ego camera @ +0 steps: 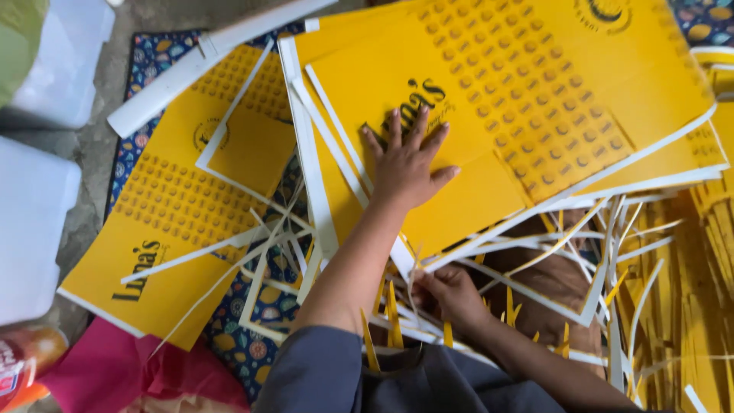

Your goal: Stacking and aligning die-cut cardboard sheets while removing waste strips.

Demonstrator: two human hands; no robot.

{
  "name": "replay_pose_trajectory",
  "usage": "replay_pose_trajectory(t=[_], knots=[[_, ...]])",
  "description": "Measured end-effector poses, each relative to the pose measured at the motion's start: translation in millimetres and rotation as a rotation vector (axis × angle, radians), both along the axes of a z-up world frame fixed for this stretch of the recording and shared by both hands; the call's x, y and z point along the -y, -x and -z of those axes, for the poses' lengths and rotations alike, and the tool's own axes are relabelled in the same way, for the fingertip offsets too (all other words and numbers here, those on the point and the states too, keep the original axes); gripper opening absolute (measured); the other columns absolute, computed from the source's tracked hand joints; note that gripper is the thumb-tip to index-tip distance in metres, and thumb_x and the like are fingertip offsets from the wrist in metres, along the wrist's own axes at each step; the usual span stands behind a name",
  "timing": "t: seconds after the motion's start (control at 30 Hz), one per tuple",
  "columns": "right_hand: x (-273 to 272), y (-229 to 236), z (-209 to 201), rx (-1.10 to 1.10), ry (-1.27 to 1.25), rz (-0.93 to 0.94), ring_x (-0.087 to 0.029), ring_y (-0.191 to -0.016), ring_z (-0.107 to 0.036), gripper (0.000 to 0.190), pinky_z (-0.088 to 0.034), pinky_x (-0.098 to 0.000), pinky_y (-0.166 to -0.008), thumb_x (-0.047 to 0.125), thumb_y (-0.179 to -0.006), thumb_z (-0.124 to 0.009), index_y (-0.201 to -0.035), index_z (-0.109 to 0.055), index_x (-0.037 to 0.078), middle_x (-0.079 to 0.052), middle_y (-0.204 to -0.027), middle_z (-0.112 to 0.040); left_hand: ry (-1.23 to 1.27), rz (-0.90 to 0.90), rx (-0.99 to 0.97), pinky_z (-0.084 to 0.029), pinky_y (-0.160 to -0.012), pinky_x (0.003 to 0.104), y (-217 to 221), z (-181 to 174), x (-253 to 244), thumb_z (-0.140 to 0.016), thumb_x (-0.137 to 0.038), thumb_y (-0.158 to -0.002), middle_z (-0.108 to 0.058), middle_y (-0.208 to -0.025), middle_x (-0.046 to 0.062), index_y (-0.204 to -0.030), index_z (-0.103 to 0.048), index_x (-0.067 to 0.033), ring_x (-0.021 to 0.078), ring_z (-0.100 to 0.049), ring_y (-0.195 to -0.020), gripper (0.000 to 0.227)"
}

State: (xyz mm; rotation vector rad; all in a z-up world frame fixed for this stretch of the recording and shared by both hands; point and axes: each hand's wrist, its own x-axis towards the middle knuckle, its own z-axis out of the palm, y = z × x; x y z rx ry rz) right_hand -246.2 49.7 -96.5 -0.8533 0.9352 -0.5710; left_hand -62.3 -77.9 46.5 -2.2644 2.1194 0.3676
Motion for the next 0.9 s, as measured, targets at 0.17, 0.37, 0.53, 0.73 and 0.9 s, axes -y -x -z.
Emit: replay_pose_trajectory(t=[0.17,0.37,0.53,0.73,0.9], knots=[[7,13,-45,0.014,-0.148,-0.081,-0.021,-0.055,-0.059,0.031,-0.048,-0.0295,-0.055,0.025,-0.097,-0.068,-0.082,-0.069,-0.002,-0.018,-0.066,-0.068,-0.051,0.042,0.05,0.006,-0.113,0.079,-3,-11,1,-0.019,-0.08,-0.088,0.004,-0.172,-0.007,-0.162,-0.01,-0.0421,0.0431,0.009,-0.155,0.084],[46,98,-16,0.207,-0.063,0.375,-0.019,-0.08,-0.062,0.035,-0.054,-0.0357,-0.077,0.023,-0.1,-0.06,-0.122,-0.065,-0.004,-0.011,-0.094,-0.068,-0.165,0.094,0.157,0.002,-0.115,0.077,-33,-28,-21,-0.013,-0.081,-0.086,0.008,-0.171,-0.008,-0.162,-0.007,-0.0418,0.042,0.009,-0.155,0.086],[72,128,-38,0.097,-0.071,0.514,-0.023,-0.071,-0.059,0.019,-0.052,-0.0372,-0.07,0.021,-0.106,-0.055,-0.103,-0.059,0.003,-0.01,-0.08,-0.06,0.037,0.267,0.113,0.004,-0.113,0.076,-81,17,-47,-0.034,-0.08,-0.087,-0.002,-0.171,-0.006,-0.16,-0.022,-0.0416,0.0434,0.001,-0.154,0.083],[43,97,-36,-0.107,-0.04,0.547,-0.029,-0.059,-0.067,0.027,-0.06,-0.0408,-0.059,0.021,-0.101,-0.068,-0.093,-0.069,-0.005,-0.022,-0.075,-0.066,0.131,0.203,-0.002,-0.005,-0.114,0.078,-72,13,-31,-0.055,-0.063,-0.091,-0.036,-0.16,0.002,-0.144,-0.054,-0.0317,0.0392,-0.018,-0.153,0.061],[28,95,-16,-0.129,-0.004,0.621,-0.036,-0.068,-0.076,0.025,-0.063,-0.0482,-0.059,0.016,-0.096,-0.076,-0.082,-0.071,-0.004,-0.026,-0.075,-0.07,0.156,0.105,-0.077,-0.01,-0.109,0.083,7,-13,11,-0.05,-0.069,-0.094,-0.025,-0.167,0.015,-0.155,-0.045,-0.0286,0.0473,-0.018,-0.153,0.073]])
